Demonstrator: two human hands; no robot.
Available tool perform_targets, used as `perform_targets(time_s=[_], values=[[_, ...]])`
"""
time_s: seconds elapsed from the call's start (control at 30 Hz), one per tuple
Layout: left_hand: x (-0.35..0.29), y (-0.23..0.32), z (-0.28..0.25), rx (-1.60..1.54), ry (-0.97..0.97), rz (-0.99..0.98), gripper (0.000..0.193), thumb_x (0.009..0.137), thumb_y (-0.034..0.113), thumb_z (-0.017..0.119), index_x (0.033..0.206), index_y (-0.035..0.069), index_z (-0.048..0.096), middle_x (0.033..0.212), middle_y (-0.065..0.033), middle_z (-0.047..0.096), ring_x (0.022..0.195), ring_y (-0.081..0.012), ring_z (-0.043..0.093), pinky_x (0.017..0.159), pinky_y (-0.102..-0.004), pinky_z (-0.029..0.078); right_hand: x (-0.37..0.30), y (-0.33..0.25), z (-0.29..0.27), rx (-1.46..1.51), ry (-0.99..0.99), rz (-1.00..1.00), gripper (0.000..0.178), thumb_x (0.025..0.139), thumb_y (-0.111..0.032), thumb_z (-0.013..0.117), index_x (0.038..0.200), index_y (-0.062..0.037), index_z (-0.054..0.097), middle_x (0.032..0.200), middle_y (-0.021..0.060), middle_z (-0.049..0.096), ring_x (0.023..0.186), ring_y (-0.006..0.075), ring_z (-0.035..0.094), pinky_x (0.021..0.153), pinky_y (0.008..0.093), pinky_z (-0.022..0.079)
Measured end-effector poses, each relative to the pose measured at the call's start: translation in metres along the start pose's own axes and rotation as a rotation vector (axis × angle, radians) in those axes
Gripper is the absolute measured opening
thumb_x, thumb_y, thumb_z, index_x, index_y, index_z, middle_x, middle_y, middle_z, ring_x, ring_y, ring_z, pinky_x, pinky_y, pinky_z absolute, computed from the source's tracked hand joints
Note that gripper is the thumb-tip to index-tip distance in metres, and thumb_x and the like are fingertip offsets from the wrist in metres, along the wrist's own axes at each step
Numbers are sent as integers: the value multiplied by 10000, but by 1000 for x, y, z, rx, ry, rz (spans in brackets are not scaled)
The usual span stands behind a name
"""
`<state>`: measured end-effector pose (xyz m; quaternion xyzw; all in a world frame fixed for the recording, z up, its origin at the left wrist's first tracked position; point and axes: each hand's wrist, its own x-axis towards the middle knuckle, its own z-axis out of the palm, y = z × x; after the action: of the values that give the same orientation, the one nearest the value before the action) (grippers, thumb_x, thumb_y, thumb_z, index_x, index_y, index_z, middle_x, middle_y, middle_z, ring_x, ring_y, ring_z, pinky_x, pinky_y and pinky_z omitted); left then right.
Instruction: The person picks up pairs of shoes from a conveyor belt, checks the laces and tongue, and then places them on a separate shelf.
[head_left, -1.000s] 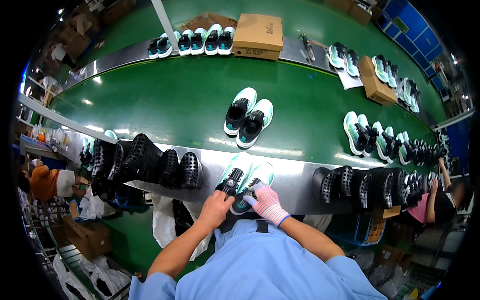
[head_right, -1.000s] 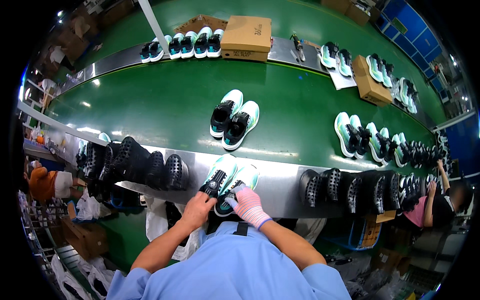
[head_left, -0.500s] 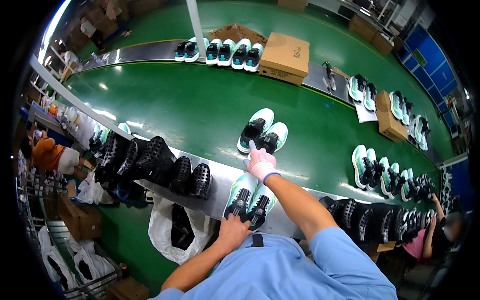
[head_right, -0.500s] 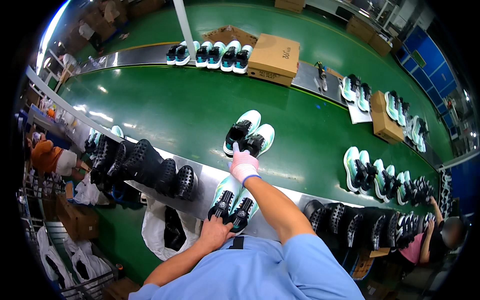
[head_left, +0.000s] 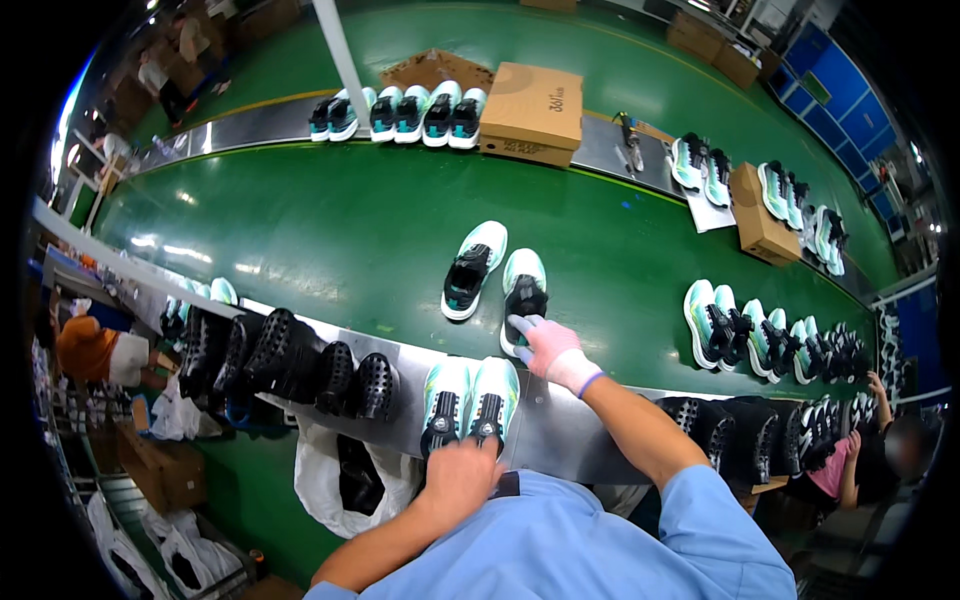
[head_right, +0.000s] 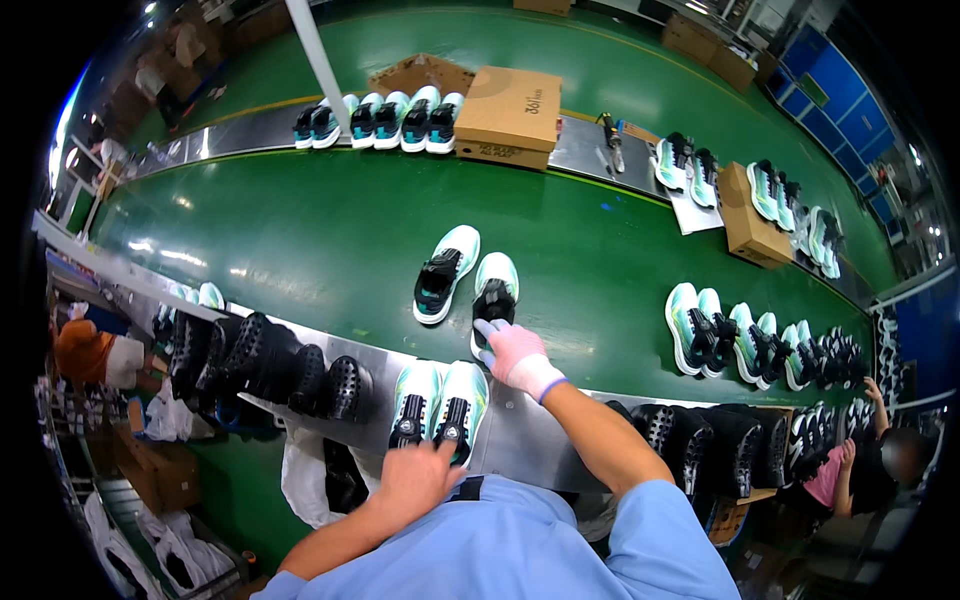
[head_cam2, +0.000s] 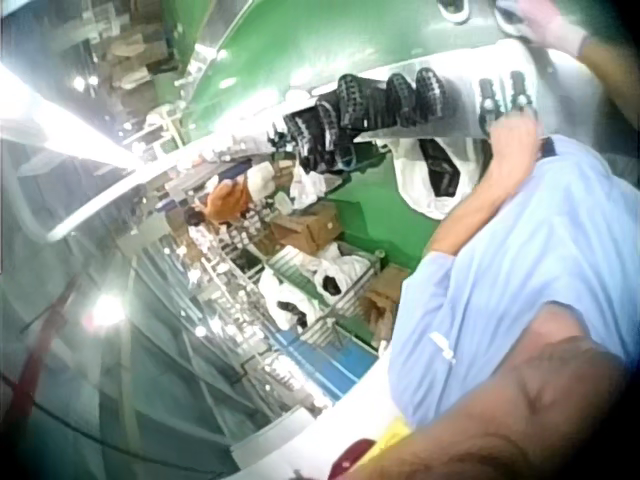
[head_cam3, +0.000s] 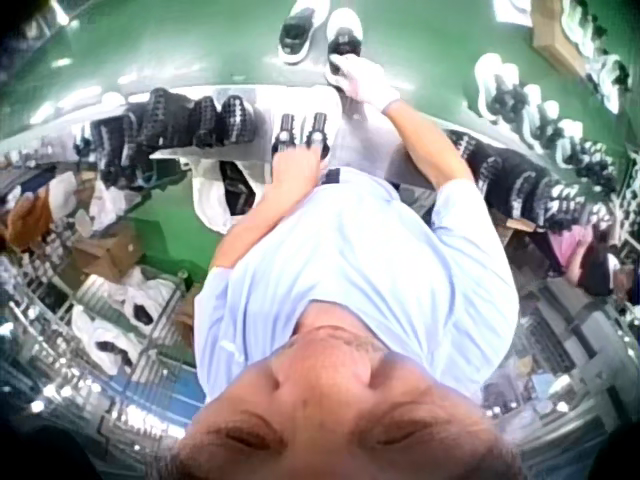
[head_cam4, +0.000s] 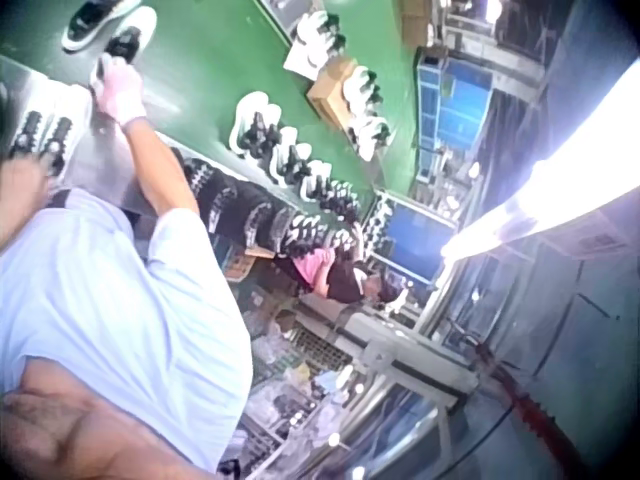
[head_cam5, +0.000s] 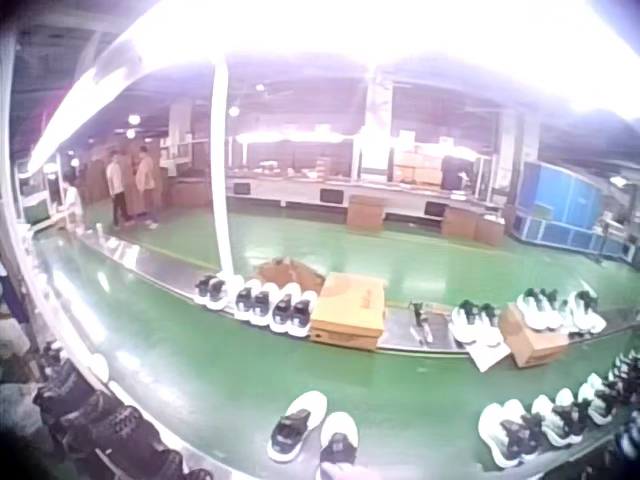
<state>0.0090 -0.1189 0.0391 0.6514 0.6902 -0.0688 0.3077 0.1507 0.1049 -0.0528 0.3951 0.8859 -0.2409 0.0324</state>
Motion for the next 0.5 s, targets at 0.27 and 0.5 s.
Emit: perform_targets(time_s=[0.27,0.5], values=[[252,-23,-29,-305,276,-11,1072,727,112,891,1613,87,288,1236,-272,668,1158,-472,652,1020,-500,528,29,45,35,422,254,376,858,819,-302,796,1543,-61,406,1474,255,544,1332,435,558,1131,473,468],[292,-36,9,-410,305,-24,1004,704,74,870,1574,107,370,1044,-281,739,1007,-466,709,910,-495,561,46,55,57,515,195,480,596,901,-357,760,1340,-9,555,1171,262,710,1147,423,674,998,487,533]])
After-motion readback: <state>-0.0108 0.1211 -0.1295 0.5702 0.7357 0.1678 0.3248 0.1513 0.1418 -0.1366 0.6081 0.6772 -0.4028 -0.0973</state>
